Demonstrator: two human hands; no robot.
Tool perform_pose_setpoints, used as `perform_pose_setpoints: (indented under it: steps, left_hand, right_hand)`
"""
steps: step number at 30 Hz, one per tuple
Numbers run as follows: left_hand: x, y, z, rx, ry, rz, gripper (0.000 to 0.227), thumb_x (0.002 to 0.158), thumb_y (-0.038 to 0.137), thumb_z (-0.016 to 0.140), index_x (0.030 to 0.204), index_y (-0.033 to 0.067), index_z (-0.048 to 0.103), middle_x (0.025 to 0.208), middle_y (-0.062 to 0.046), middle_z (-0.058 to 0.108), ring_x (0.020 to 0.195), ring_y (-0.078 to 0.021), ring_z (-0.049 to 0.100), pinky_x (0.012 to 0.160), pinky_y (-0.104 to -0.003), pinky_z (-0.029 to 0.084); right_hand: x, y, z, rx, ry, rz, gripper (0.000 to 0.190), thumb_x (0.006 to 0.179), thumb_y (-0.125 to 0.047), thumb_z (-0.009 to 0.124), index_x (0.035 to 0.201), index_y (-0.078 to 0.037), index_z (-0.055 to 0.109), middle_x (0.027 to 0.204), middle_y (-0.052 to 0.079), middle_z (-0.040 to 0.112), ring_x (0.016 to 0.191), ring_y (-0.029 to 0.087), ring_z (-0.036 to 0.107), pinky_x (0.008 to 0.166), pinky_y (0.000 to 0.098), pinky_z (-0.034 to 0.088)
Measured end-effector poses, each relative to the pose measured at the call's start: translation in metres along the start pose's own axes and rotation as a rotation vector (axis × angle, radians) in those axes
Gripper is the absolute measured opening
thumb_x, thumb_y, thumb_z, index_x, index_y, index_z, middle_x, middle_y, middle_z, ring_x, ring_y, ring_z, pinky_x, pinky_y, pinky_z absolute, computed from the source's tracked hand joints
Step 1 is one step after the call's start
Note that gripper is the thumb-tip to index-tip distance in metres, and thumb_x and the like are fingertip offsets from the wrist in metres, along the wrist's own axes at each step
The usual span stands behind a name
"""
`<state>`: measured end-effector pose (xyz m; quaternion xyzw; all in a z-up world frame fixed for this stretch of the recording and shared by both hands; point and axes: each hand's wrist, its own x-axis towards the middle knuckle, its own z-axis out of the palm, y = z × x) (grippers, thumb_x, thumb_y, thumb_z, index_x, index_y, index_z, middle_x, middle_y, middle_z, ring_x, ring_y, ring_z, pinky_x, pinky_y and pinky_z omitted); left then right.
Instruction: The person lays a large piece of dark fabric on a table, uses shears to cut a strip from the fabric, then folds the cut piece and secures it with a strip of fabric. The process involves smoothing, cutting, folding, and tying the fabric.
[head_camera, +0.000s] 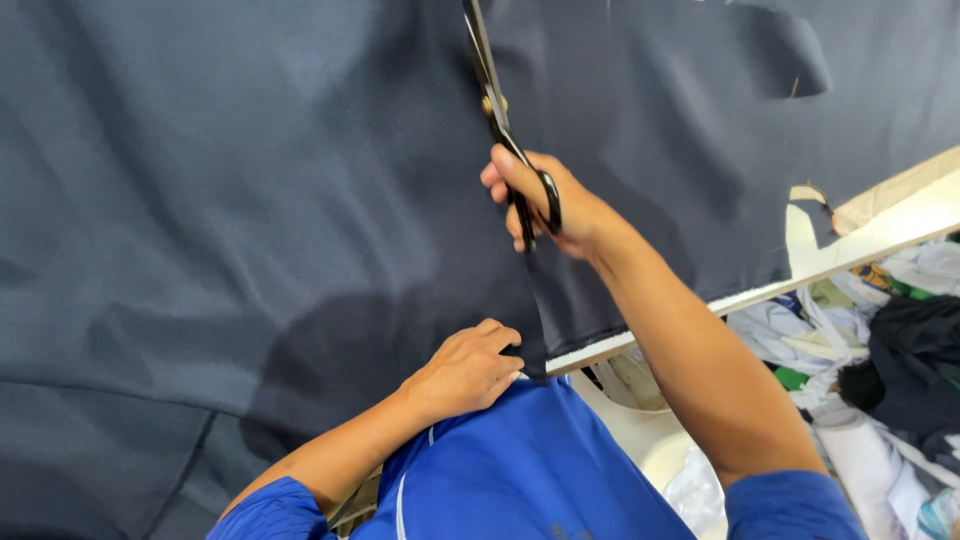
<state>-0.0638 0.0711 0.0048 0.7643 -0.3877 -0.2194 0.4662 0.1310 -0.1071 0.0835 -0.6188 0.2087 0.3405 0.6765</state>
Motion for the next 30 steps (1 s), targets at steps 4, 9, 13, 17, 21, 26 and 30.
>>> perform_pose_setpoints:
  steps: [4,9,13,17,21,26,30]
  left_hand:
    - [-0.003,0.004,0.005,0.005,0.01,-0.027,0.015,0.094,0.02,0.072,0.097,0.0123,0.084,0.113,-0.012,0.074,0.107,-0.0296,0.064,0.073,-0.036,0.052]
    - [0.001,0.016,-0.01,-0.012,-0.002,0.018,0.018,0.095,0.01,0.067,0.079,0.0063,0.075,0.11,-0.014,0.066,0.092,-0.0309,0.059,0.059,-0.044,0.049]
    - [0.0,0.013,-0.007,-0.008,-0.017,0.02,0.021,0.096,0.011,0.067,0.078,0.0059,0.075,0.11,-0.014,0.066,0.092,-0.0309,0.058,0.059,-0.043,0.049]
    - [0.004,0.011,-0.01,-0.008,-0.032,0.024,0.025,0.095,0.011,0.064,0.072,0.0057,0.072,0.103,-0.011,0.064,0.087,-0.0305,0.056,0.053,-0.045,0.047]
    - [0.005,0.013,-0.013,0.005,0.0,0.054,0.024,0.097,0.015,0.064,0.075,0.0103,0.072,0.102,-0.01,0.063,0.086,-0.0306,0.057,0.057,-0.045,0.049]
    - [0.002,0.012,-0.007,-0.03,-0.001,0.044,0.026,0.097,0.014,0.064,0.073,0.0096,0.071,0.103,-0.01,0.063,0.086,-0.0292,0.056,0.05,-0.044,0.046]
    - [0.0,0.01,-0.001,-0.007,-0.016,0.013,0.027,0.097,0.012,0.065,0.072,0.0083,0.072,0.106,-0.012,0.065,0.09,-0.0295,0.058,0.051,-0.042,0.047]
  right_hand:
    - [0.004,-0.007,0.0,-0.042,0.003,0.036,0.058,0.101,-0.056,0.062,0.114,0.0,0.062,0.1,0.012,0.053,0.051,0.017,0.064,0.042,0.0313,0.063]
    - [0.027,-0.067,0.017,-0.151,0.037,0.184,0.066,0.079,-0.068,0.06,0.109,-0.009,0.06,0.09,0.0,0.054,0.052,0.011,0.054,0.046,0.0288,0.054]
    - [0.032,-0.078,0.024,-0.226,0.113,0.199,0.071,0.076,-0.07,0.06,0.11,-0.008,0.062,0.091,-0.001,0.056,0.054,0.009,0.054,0.049,0.0278,0.055]
    - [0.043,-0.068,0.02,-0.222,0.194,0.127,0.045,0.092,-0.051,0.069,0.09,-0.007,0.061,0.076,0.001,0.054,0.043,0.008,0.046,0.038,0.0262,0.045]
    - [0.05,-0.075,0.011,-0.158,0.148,0.158,0.05,0.087,-0.058,0.068,0.095,-0.01,0.063,0.078,-0.001,0.057,0.045,0.009,0.048,0.042,0.0276,0.044]
    - [0.072,-0.108,0.02,-0.139,0.127,0.166,0.071,0.072,-0.072,0.06,0.104,-0.009,0.062,0.085,0.0,0.055,0.053,0.014,0.051,0.05,0.0339,0.049]
    - [0.087,-0.103,0.021,-0.193,0.157,0.145,0.069,0.074,-0.072,0.061,0.102,-0.009,0.064,0.081,-0.001,0.057,0.049,0.011,0.053,0.047,0.0322,0.052]
